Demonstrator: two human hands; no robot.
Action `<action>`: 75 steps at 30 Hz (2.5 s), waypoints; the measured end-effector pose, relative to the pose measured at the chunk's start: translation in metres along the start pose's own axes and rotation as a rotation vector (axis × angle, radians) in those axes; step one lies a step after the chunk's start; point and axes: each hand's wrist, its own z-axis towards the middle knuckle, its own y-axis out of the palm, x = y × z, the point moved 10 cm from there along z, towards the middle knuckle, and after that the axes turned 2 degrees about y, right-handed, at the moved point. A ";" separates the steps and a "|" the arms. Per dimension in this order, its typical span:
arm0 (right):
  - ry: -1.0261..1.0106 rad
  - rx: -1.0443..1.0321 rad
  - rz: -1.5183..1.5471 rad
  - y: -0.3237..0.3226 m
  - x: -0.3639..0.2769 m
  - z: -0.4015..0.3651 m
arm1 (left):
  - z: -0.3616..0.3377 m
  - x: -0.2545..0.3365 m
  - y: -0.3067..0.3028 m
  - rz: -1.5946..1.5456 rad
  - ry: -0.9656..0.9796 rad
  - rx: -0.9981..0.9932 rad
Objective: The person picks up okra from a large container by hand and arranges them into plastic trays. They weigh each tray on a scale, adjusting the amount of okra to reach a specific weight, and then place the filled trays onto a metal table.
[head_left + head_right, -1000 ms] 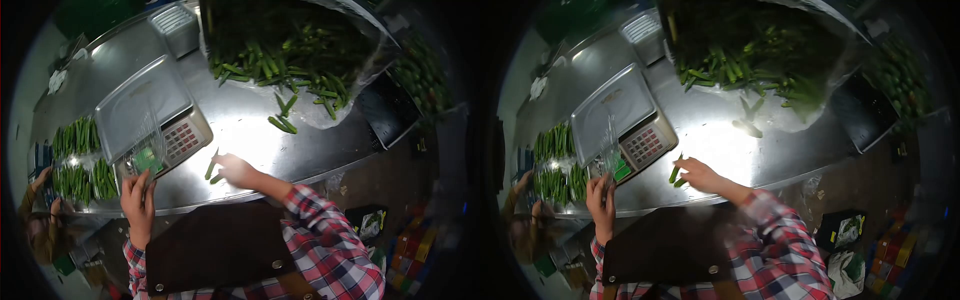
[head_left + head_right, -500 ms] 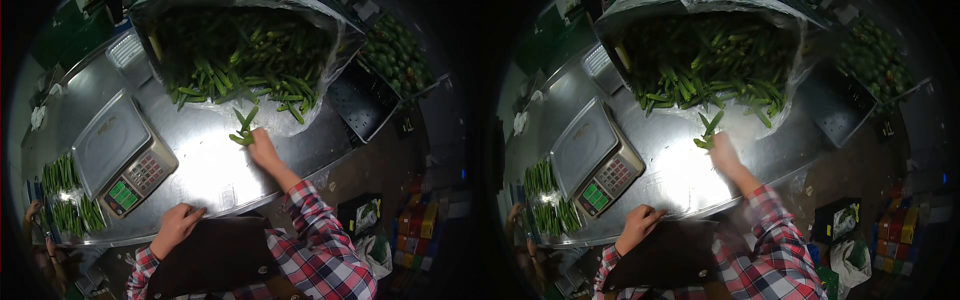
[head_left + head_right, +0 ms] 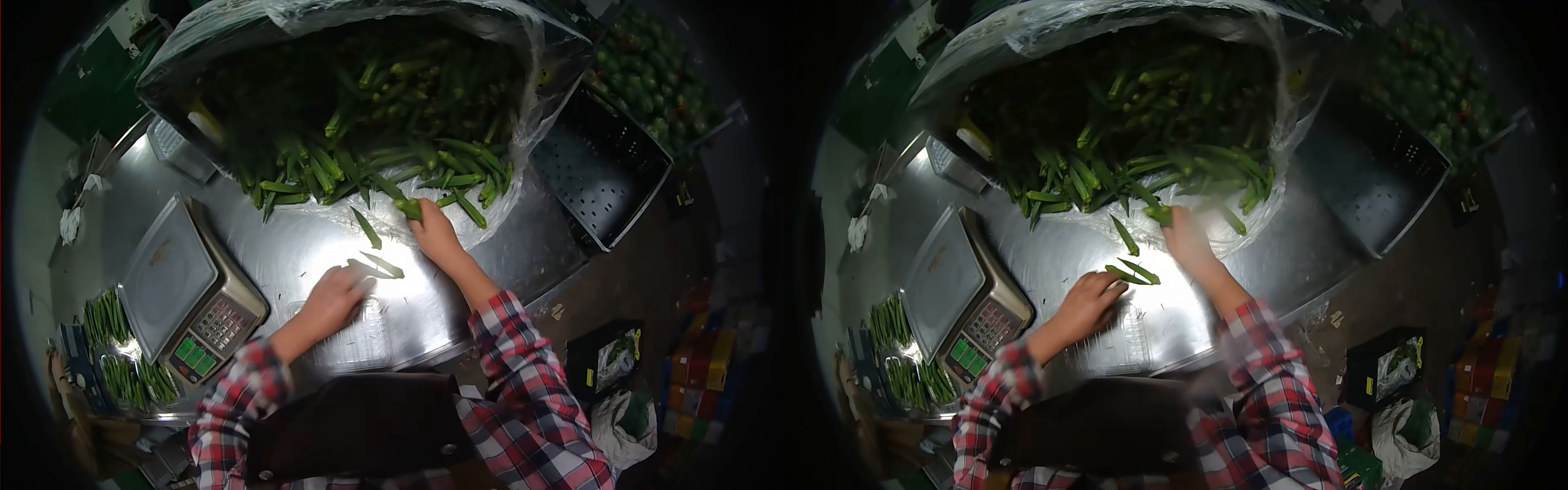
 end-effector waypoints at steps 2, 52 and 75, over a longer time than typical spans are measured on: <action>0.214 -0.023 0.302 -0.008 0.019 -0.013 | 0.036 0.000 0.029 0.104 0.050 -0.075; -0.058 -0.006 -0.635 -0.074 0.057 0.045 | -0.105 0.012 0.031 -0.007 -0.091 -0.310; -0.395 -0.305 -0.649 -0.044 0.040 0.040 | -0.134 0.004 0.016 -0.047 -0.225 -0.067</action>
